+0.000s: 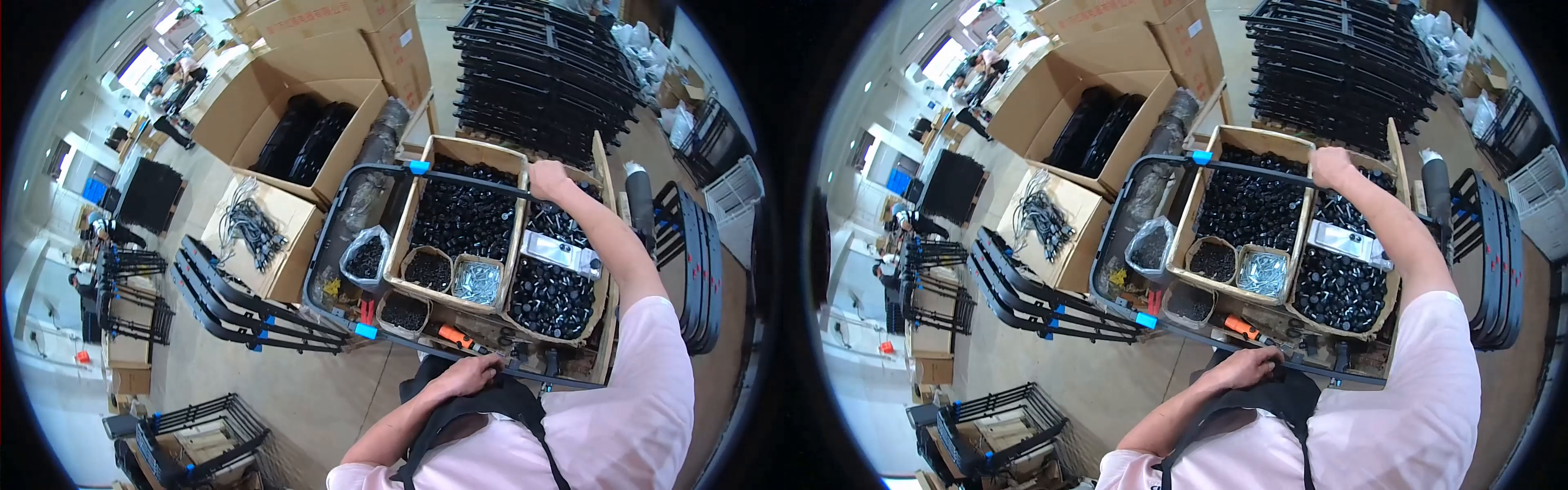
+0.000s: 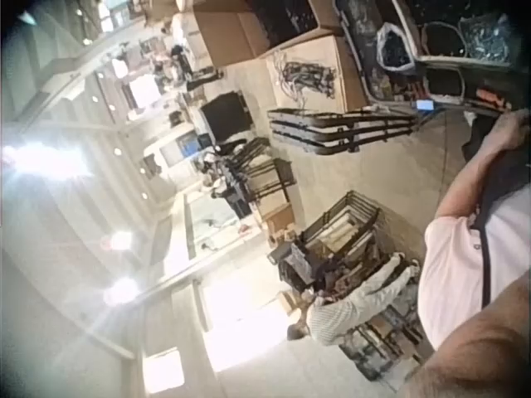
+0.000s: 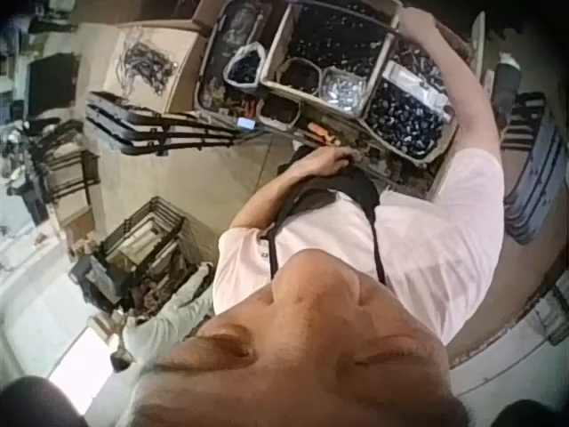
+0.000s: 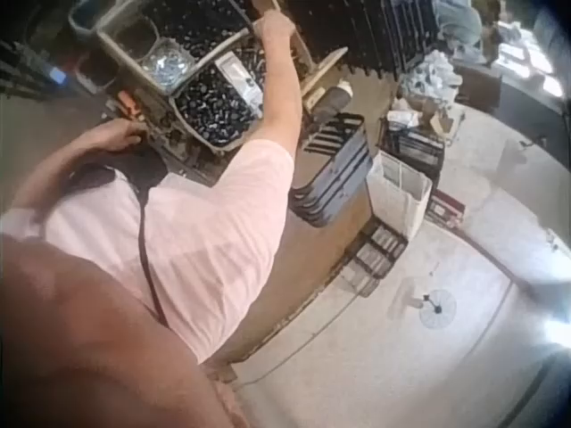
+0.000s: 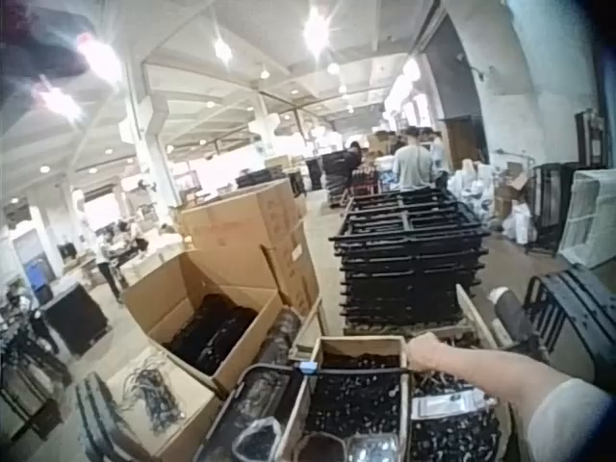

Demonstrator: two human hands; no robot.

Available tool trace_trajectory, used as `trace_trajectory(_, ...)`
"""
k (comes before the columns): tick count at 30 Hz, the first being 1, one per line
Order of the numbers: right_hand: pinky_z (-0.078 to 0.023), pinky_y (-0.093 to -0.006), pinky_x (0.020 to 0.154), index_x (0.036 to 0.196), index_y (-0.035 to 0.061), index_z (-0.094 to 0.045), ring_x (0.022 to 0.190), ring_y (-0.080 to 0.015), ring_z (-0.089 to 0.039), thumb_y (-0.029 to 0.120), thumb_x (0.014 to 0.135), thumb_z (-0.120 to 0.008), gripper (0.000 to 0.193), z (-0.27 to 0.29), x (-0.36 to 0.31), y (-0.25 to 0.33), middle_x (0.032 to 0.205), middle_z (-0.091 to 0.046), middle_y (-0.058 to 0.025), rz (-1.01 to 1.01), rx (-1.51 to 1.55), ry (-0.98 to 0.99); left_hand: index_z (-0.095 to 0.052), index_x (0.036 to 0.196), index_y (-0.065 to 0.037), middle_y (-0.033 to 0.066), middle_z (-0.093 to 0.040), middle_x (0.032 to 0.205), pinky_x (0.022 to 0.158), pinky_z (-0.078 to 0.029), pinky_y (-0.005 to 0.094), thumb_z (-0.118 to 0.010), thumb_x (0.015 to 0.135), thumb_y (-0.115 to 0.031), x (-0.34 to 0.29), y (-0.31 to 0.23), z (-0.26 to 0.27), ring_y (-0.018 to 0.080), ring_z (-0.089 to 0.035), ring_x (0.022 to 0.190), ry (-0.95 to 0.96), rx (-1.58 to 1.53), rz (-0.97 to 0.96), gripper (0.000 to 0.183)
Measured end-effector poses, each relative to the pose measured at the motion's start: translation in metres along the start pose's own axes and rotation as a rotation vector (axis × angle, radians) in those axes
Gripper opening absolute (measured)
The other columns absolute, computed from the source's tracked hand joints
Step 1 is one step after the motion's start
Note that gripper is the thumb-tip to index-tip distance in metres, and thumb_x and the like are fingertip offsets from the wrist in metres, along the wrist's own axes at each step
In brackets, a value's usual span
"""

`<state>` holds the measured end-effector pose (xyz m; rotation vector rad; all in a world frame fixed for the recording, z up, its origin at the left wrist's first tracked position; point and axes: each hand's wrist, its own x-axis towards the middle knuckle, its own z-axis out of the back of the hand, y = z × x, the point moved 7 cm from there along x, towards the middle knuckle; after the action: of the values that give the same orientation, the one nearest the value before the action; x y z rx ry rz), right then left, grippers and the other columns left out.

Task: Assemble lawnmower components by fastening plastic housings to a metal frame using screws and a power tool.

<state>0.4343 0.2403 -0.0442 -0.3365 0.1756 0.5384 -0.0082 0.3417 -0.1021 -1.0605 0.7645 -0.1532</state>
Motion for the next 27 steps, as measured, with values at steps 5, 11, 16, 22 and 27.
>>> trace_trajectory(5, -0.062, -0.0429, 0.089, 0.104, 0.0056, -0.082, 0.108, -0.0311, -0.077, 0.019, 0.086, -0.068, 0.026, 0.000, 0.003, -0.001, 0.112, -0.079, -0.0159, -0.007, -0.078, 0.056, -0.063, 0.132, -0.014, 0.0173, -0.073, 0.112, 0.094, -0.055, 0.0433, -0.055, 0.106, -0.021, 0.004, -0.002, -0.009, 0.0354, -0.070, 0.106, -0.002, 0.038, -0.099, 0.028)
trace_trajectory(11, -0.062, -0.0431, 0.087, 0.102, 0.0072, -0.083, 0.107, -0.0293, -0.077, 0.019, 0.085, -0.070, 0.024, -0.007, 0.011, -0.015, 0.112, -0.080, -0.0133, -0.072, 0.003, -0.059, -0.063, 0.132, -0.015, 0.0206, -0.071, 0.120, 0.098, -0.053, 0.0474, -0.062, 0.103, -0.032, 0.013, 0.005, -0.017, 0.0395, -0.067, 0.116, -0.023, 0.123, -0.122, 0.034)
trace_trajectory(16, -0.063, -0.0433, 0.083, 0.098, 0.0084, -0.082, 0.101, -0.0298, -0.078, 0.018, 0.085, -0.069, 0.021, -0.025, 0.010, -0.014, 0.106, -0.081, -0.0129, -0.051, -0.095, 0.003, -0.058, 0.137, -0.007, 0.0169, -0.068, 0.102, 0.091, -0.055, 0.0422, -0.076, 0.092, -0.021, -0.005, -0.001, 0.005, 0.0309, -0.067, 0.098, -0.177, -0.063, 0.006, 0.050)
trace_trajectory(22, -0.063, -0.0422, 0.081, 0.096, 0.0099, -0.082, 0.101, -0.0285, -0.078, 0.020, 0.087, -0.068, 0.019, -0.027, 0.005, -0.013, 0.108, -0.080, -0.0125, -0.055, -0.083, -0.015, -0.065, 0.135, -0.008, 0.0167, -0.071, 0.109, 0.091, -0.055, 0.0393, -0.069, 0.097, -0.012, -0.006, 0.008, 0.001, 0.0265, -0.068, 0.100, -0.061, -0.117, -0.052, 0.039)
trace_trajectory(27, -0.063, -0.0426, 0.081, 0.095, 0.0089, -0.081, 0.100, -0.0303, -0.078, 0.018, 0.087, -0.067, 0.019, -0.030, -0.005, -0.009, 0.106, -0.080, -0.0150, -0.007, -0.071, 0.002, -0.065, 0.143, -0.015, 0.0076, -0.073, 0.104, 0.079, -0.056, 0.0308, -0.052, 0.109, -0.014, -0.008, 0.004, -0.008, 0.0132, -0.068, 0.091, 0.110, -0.321, 0.126, 0.037)
